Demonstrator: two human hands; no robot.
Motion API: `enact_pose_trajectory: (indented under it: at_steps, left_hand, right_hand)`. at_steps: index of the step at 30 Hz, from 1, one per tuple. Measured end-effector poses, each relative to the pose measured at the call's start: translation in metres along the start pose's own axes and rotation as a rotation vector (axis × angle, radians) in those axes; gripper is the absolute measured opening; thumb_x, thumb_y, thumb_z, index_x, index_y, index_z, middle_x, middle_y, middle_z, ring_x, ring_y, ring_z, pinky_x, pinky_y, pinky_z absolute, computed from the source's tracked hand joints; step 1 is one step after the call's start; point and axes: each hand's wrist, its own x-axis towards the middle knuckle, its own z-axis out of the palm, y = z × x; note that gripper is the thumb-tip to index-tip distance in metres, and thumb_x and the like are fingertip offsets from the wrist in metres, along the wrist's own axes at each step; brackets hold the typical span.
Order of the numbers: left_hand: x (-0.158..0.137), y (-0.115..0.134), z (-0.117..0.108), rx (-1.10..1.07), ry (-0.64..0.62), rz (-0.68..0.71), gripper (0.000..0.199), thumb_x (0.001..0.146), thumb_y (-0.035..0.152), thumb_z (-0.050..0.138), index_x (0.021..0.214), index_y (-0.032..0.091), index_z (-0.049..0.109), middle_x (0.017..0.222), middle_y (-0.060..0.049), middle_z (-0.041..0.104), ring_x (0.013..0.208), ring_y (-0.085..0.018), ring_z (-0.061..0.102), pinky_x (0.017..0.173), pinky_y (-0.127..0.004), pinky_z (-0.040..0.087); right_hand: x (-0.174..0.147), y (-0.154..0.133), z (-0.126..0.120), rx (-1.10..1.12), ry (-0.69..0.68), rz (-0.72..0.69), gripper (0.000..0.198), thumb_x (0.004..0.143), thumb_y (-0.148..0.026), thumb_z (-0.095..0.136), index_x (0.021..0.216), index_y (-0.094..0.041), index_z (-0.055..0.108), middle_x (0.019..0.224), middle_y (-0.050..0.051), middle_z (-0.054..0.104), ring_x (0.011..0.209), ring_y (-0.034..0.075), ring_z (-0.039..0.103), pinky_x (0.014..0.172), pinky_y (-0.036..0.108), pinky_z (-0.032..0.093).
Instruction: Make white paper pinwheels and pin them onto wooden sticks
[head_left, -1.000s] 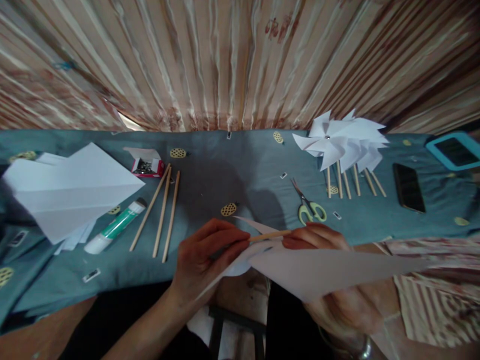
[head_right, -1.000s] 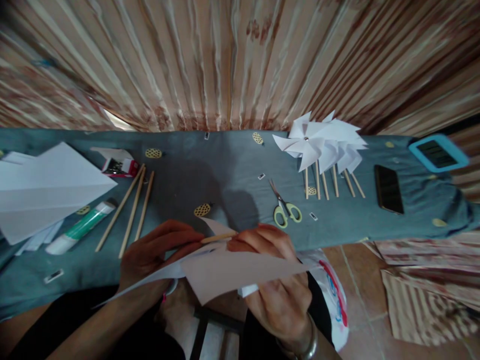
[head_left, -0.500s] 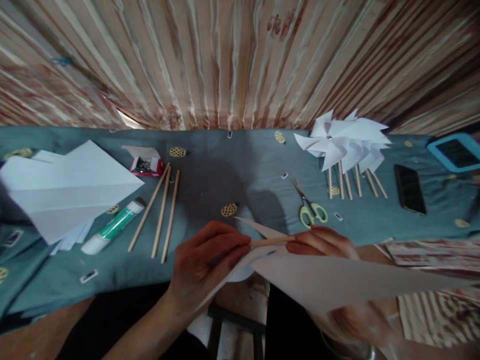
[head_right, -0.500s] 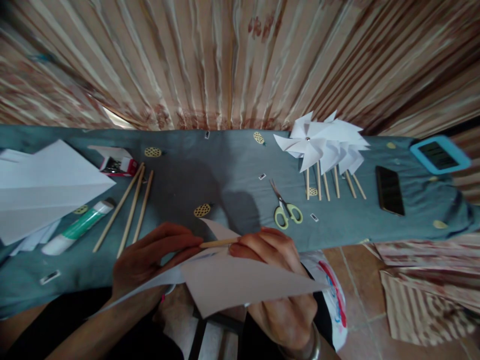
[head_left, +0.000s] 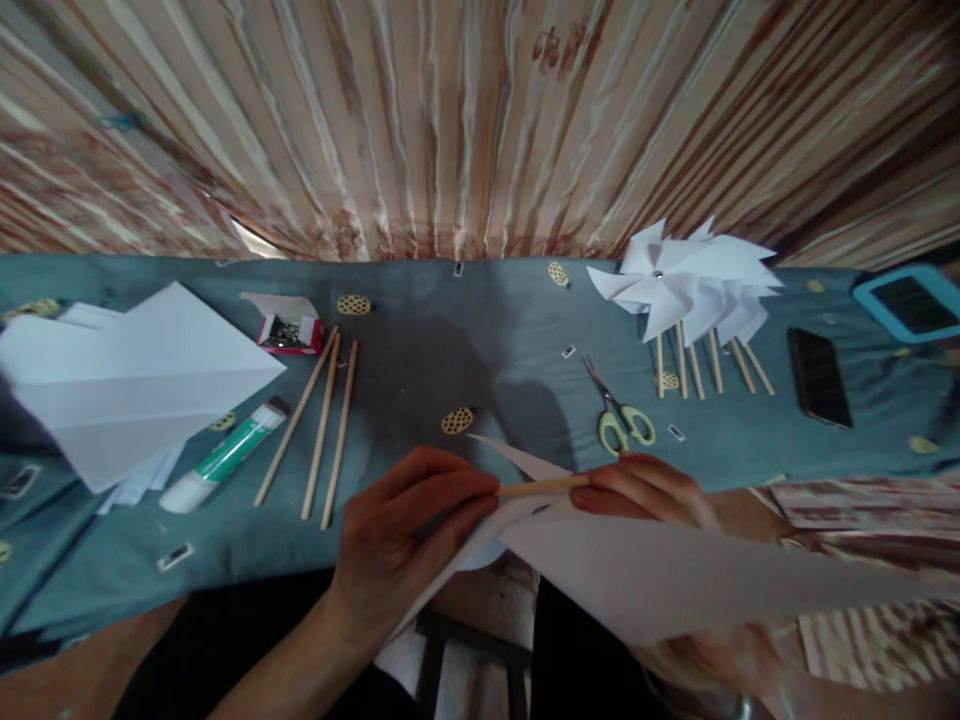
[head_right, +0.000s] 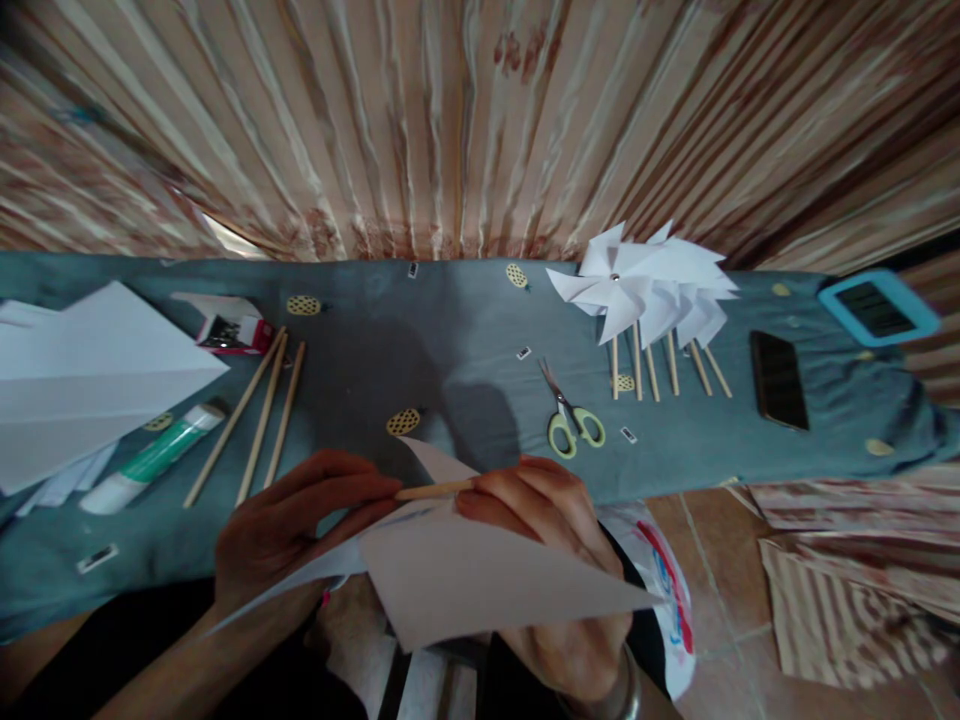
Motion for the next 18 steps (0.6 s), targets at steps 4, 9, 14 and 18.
enact_pose_trajectory:
  at_steps: [4, 9, 14, 18]
  left_hand:
    - [-0.0021, -0.0008, 0.0008, 0.006, 0.001, -0.005, 0.006, 0.087, 0.024, 0.070, 0.087, 0.026, 0.076, 0.079, 0.002, 0.071, 0.066, -0.009, 0.068, 0.061, -0.013, 0.054]
    - [-0.0031, -0.0016, 0.0007, -0.002, -0.005, -0.022, 0.006, 0.086, 0.025, 0.070, 0.088, 0.028, 0.076, 0.080, 0.002, 0.072, 0.065, -0.009, 0.068, 0.060, -0.015, 0.054]
    - [-0.0028, -0.0016, 0.0005, 0.012, 0.000, -0.011, 0.006, 0.086, 0.026, 0.070, 0.088, 0.028, 0.076, 0.079, 0.003, 0.072, 0.065, -0.010, 0.068, 0.059, -0.016, 0.054]
    - [-0.0039, -0.0014, -0.0011, 0.016, -0.001, -0.012, 0.007, 0.086, 0.024, 0.071, 0.089, 0.027, 0.076, 0.081, 0.002, 0.072, 0.065, -0.010, 0.068, 0.059, -0.016, 0.054]
  right_hand:
    - [-0.0007, 0.0003, 0.0000, -0.006, 0.000, -0.008, 0.021, 0.096, -0.033, 0.051, 0.110, -0.027, 0.065, 0.096, 0.005, 0.072, 0.097, 0.024, 0.066, 0.094, 0.040, 0.055]
    - [-0.0031, 0.0006, -0.0022, 0.024, -0.020, -0.003, 0.025, 0.096, -0.029, 0.050, 0.118, -0.027, 0.062, 0.100, 0.007, 0.072, 0.103, 0.025, 0.065, 0.096, 0.042, 0.053]
    - [-0.0029, 0.0020, -0.0023, 0.062, -0.039, 0.015, 0.025, 0.096, -0.029, 0.051, 0.118, -0.028, 0.063, 0.103, 0.007, 0.072, 0.106, 0.025, 0.064, 0.099, 0.042, 0.052]
    - [-0.0024, 0.0003, 0.0050, 0.173, 0.072, 0.031, 0.026, 0.091, -0.019, 0.056, 0.115, -0.026, 0.066, 0.101, 0.005, 0.074, 0.103, 0.024, 0.067, 0.094, 0.042, 0.055]
